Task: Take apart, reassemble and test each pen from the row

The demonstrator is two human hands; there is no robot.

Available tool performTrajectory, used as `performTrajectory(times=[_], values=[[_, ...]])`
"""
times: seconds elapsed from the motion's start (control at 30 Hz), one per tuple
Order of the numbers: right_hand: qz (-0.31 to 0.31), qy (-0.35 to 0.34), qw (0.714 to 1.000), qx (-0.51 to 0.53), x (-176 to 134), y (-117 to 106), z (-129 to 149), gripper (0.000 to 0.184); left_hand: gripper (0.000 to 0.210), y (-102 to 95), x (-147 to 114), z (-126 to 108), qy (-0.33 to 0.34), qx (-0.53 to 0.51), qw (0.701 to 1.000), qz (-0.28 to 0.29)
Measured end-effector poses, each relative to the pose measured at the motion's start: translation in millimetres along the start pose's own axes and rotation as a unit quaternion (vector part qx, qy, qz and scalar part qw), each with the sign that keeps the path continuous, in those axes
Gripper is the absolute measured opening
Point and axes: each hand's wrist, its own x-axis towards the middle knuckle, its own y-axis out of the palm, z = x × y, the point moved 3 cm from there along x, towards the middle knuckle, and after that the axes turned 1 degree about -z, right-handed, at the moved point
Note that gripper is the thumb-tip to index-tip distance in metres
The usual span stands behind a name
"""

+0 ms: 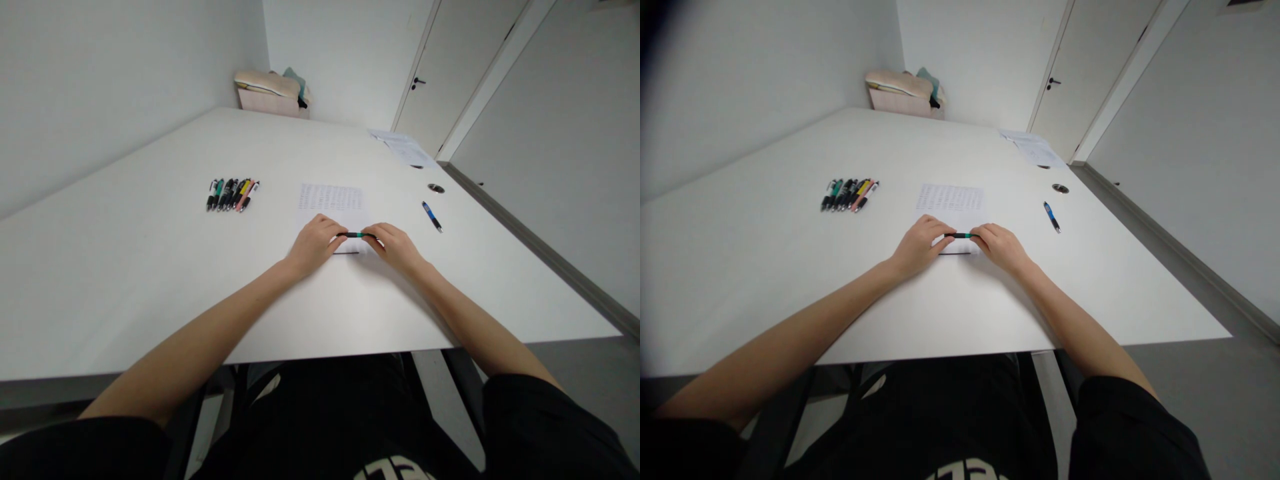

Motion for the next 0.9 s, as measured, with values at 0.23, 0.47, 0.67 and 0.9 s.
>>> performTrajectory(times=[0.23,0.47,0.67,0.9], values=[[-0.029,0.013,0.999,-0.018,-5,-6,-15,0.02,0.021,-8.7,1,7,-0.039,0.056,0.996,0.052],[-0.046,0.033,0.998,-0.027,-11,-7,-35,0.018,0.02,-6.2,-4,7,-0.043,0.087,0.974,0.205],[-0.046,0.041,0.998,-0.028,-11,-7,-36,0.018,0.021,-4.9,-5,4,-0.044,0.098,0.97,0.219],[-0.048,0.037,0.998,-0.028,-11,-8,-37,0.017,0.022,-2.2,-5,5,-0.039,0.113,0.967,0.224]])
